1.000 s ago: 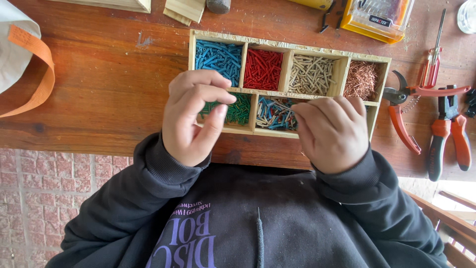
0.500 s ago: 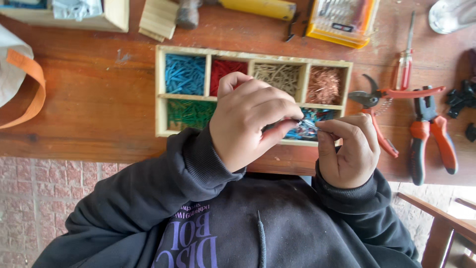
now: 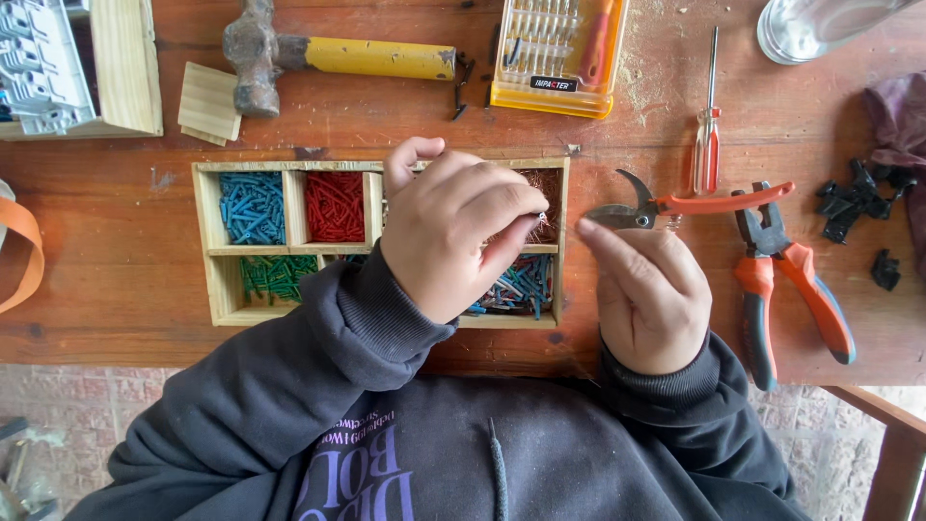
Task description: The person selects small metal pins and copper wire from a compartmentalized wooden box. They use pliers to cut and bend the wire, then wrap it around the pins to form small components. The process is repeated multiple times with different pins and wire lengths.
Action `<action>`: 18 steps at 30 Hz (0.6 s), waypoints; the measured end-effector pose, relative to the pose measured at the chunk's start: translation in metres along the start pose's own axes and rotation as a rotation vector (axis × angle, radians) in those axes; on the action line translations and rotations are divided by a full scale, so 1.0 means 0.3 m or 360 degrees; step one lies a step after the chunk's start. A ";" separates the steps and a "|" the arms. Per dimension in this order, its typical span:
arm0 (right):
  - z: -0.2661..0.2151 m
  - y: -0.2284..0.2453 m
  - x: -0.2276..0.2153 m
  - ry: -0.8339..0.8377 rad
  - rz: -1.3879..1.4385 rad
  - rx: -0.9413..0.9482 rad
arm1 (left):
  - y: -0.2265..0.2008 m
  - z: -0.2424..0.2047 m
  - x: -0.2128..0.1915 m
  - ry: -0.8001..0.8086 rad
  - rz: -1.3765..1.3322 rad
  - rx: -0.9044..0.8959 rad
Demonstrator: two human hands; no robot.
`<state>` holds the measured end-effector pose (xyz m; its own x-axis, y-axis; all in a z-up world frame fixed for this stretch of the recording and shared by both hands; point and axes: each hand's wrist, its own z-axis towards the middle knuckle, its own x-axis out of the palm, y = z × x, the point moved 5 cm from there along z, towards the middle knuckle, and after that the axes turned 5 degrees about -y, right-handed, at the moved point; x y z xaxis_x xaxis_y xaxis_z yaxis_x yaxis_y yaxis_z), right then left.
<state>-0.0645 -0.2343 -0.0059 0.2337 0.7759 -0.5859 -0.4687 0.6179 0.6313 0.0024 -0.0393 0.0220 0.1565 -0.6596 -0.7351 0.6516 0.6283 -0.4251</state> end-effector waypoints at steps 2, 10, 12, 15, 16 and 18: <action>-0.004 -0.003 0.005 0.0003 0.0023 0.0024 | 0.000 -0.002 -0.002 0.0017 0.0023 0.0017; -0.027 -0.009 0.010 -0.0008 -0.0016 -0.0016 | -0.014 -0.001 -0.016 0.0006 0.0061 0.0095; -0.024 -0.007 0.009 -0.0006 0.0009 0.0006 | -0.011 -0.003 -0.014 0.0053 0.0036 0.0092; -0.020 -0.007 0.010 0.0019 0.0003 0.0019 | -0.011 -0.006 -0.014 0.0078 0.0035 0.0098; -0.020 -0.005 0.009 0.0020 0.0003 0.0020 | -0.010 -0.006 -0.014 0.0079 0.0034 0.0098; -0.018 -0.005 0.007 0.0019 0.0017 0.0035 | -0.010 -0.007 -0.012 0.0084 0.0042 0.0096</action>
<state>-0.0680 -0.2344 -0.0108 0.2183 0.7812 -0.5849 -0.4521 0.6121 0.6488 -0.0017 -0.0379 0.0249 0.1358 -0.6193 -0.7733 0.6916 0.6181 -0.3736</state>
